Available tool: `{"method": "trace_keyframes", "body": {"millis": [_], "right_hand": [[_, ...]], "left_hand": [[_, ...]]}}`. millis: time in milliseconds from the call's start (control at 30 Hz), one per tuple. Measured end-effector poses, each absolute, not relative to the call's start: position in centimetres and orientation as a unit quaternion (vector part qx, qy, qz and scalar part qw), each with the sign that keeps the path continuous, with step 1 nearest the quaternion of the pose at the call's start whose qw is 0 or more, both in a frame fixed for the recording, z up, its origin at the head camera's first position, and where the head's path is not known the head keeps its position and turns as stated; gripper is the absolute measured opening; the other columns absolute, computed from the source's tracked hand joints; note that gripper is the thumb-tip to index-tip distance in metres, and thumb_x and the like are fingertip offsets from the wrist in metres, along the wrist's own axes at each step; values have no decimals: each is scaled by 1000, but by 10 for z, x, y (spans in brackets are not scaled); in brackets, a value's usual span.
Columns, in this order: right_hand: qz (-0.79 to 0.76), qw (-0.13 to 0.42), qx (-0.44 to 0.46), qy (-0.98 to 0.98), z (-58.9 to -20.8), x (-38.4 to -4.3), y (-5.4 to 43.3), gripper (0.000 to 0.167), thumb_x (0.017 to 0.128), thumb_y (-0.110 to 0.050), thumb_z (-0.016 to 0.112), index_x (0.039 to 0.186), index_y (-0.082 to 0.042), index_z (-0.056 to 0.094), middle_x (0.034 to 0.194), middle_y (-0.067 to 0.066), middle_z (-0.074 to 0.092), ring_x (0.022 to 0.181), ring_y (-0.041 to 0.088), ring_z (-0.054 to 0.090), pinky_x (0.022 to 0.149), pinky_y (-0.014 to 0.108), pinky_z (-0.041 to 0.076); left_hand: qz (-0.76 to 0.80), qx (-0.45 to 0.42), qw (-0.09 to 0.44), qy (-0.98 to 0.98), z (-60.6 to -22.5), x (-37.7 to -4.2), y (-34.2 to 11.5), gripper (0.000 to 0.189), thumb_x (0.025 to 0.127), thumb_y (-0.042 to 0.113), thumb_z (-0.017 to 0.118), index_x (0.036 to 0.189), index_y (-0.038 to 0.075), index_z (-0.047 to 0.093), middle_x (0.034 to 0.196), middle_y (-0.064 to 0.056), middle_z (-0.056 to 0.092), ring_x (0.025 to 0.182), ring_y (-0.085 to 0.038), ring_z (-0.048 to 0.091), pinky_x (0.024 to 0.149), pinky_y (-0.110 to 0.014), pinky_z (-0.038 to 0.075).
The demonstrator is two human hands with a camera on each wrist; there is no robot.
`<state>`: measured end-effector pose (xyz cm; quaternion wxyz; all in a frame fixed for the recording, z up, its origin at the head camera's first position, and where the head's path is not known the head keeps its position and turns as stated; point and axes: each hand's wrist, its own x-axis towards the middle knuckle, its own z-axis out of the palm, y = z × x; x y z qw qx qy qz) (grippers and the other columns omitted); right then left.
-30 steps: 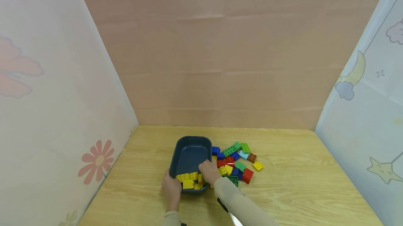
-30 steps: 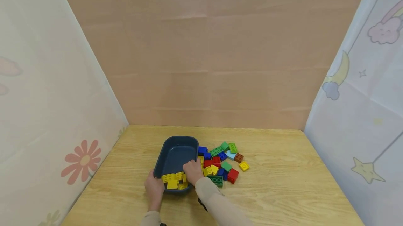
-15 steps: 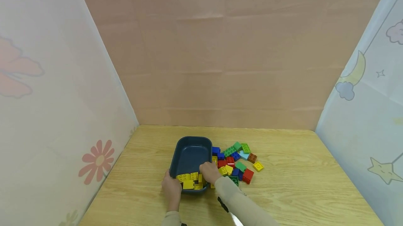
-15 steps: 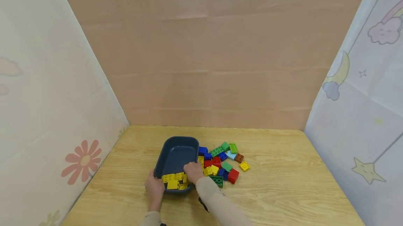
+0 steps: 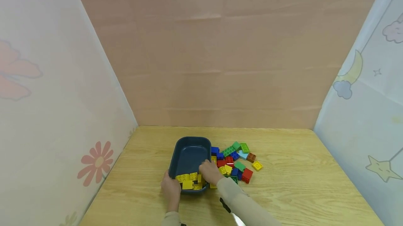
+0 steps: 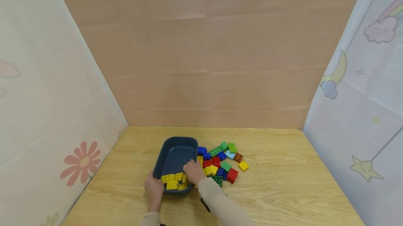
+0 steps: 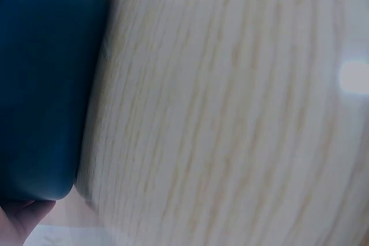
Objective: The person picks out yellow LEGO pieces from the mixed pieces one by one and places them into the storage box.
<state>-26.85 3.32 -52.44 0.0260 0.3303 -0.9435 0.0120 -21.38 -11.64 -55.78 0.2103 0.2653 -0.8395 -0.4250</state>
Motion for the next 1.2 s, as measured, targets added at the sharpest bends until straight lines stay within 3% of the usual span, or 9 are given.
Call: {"method": "trace_keyframes", "body": {"millis": [133,267,533,833,1200], "right_hand": [[23,68,337,-939,-519,-268,39,6,78,-10,66,76,-14,71,70,-2,59,65,15,46,60,28,42],[52,108,331,-936,-515,-271,49,8,79,-15,66,84,-13,71,79,-2,62,72,15,51,63,28,42],[160,242,324,-901,-518,-276,78,9,73,-2,68,82,-2,68,81,6,61,77,21,56,69,32,49],[208,220,211,-930,-529,-278,123,7,74,4,64,79,1,66,76,9,59,72,24,55,59,33,49],[207,209,60,-954,-539,-278,183,2,69,4,65,71,3,64,65,10,55,60,26,53,46,36,45]], "left_hand": [[-428,262,213,-838,-558,-214,-116,40,75,-14,47,114,-10,53,107,-28,57,90,-41,57,66,-49,47],[-434,257,213,-837,-558,-215,-117,40,76,-14,46,115,-11,52,107,-29,56,91,-41,56,68,-49,47],[-420,270,214,-840,-559,-217,-119,41,74,-14,46,114,-10,53,106,-28,57,88,-41,57,63,-49,46],[-426,274,194,-840,-559,-218,-119,42,75,-14,45,116,-10,51,110,-29,55,96,-42,55,72,-50,46],[-428,267,214,-836,-559,-214,-118,41,75,-14,45,115,-8,53,104,-28,58,88,-42,57,63,-49,46]]}}
